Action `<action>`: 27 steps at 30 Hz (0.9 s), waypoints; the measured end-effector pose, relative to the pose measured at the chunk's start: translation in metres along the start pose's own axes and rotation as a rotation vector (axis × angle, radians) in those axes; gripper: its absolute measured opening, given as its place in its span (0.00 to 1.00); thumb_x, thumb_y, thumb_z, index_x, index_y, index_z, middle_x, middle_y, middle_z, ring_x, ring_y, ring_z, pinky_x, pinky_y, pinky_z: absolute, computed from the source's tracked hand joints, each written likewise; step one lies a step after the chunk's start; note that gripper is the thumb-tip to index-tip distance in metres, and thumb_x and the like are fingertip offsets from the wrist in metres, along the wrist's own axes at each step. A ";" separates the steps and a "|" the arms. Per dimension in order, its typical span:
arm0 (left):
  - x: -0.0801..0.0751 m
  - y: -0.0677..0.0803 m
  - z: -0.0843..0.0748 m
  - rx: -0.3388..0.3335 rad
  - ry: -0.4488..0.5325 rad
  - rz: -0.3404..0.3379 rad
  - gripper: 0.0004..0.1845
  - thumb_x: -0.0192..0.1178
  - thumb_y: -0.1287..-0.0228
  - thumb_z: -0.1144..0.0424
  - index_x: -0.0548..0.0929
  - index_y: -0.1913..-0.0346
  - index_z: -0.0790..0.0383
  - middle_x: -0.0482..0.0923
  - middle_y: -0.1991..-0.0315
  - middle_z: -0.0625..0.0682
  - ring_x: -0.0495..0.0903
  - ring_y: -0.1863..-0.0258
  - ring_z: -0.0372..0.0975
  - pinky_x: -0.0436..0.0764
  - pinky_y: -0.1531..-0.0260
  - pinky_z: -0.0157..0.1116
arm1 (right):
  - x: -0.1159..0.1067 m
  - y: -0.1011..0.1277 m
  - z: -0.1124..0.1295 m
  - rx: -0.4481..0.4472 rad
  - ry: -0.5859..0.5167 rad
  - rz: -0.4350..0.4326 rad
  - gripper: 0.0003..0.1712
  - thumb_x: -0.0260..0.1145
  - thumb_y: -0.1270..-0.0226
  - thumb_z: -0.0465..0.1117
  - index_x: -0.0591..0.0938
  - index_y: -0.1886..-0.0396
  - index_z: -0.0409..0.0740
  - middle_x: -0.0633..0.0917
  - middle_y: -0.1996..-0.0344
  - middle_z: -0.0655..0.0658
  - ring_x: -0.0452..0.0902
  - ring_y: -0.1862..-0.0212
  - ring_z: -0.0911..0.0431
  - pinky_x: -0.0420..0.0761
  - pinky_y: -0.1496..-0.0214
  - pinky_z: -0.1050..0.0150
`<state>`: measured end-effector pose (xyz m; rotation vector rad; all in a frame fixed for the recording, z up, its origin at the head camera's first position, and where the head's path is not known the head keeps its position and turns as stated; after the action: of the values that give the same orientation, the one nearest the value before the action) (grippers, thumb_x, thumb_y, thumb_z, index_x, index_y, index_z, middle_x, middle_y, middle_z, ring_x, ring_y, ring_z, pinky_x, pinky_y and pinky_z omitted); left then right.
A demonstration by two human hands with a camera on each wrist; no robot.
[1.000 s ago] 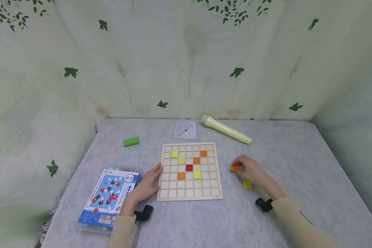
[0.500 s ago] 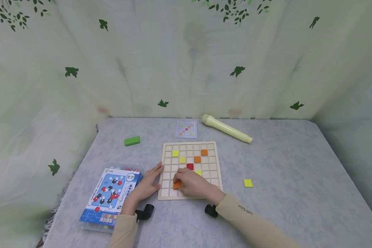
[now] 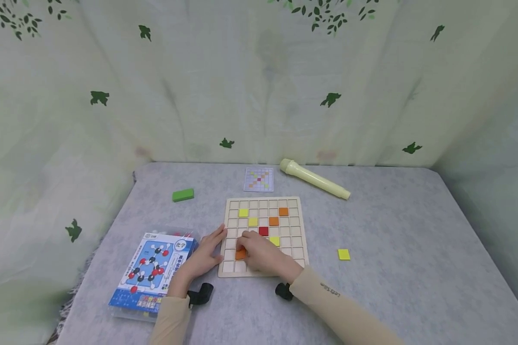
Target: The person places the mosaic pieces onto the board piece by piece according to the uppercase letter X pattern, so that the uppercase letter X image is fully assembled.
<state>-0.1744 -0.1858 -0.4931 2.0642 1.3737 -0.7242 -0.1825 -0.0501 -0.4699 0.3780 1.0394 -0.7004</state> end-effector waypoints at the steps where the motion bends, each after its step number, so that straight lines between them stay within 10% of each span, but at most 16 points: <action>1: 0.000 0.000 0.000 -0.004 0.000 0.002 0.36 0.55 0.43 0.73 0.54 0.32 0.64 0.43 0.29 0.53 0.46 0.34 0.51 0.53 0.41 0.53 | 0.000 0.000 -0.001 0.002 -0.005 0.001 0.12 0.61 0.46 0.31 0.79 0.62 0.46 0.74 0.67 0.54 0.65 0.63 0.62 0.69 0.61 0.74; 13: 0.000 -0.001 -0.001 -0.005 0.009 -0.002 0.36 0.55 0.43 0.73 0.54 0.32 0.64 0.42 0.29 0.53 0.45 0.34 0.51 0.52 0.40 0.53 | -0.023 0.023 -0.027 0.067 -0.133 -0.050 0.12 0.61 0.46 0.33 0.79 0.60 0.45 0.76 0.64 0.54 0.69 0.61 0.62 0.71 0.56 0.70; 27: 0.002 0.000 0.003 -0.008 -0.007 -0.007 0.36 0.55 0.44 0.73 0.54 0.32 0.63 0.43 0.29 0.52 0.44 0.33 0.49 0.52 0.40 0.52 | -0.074 0.170 -0.142 0.280 -0.115 -0.161 0.15 0.68 0.53 0.33 0.79 0.62 0.46 0.76 0.65 0.53 0.72 0.61 0.57 0.74 0.58 0.58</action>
<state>-0.1741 -0.1865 -0.4961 2.0501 1.3789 -0.7273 -0.1827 0.1832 -0.4778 0.4933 0.8698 -1.0062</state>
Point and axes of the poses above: each hand's wrist, its own y-axis away from the middle knuckle, its own x-axis out of the palm, z = x × y, the point moved 6 cm from there along -y, towards the middle knuckle
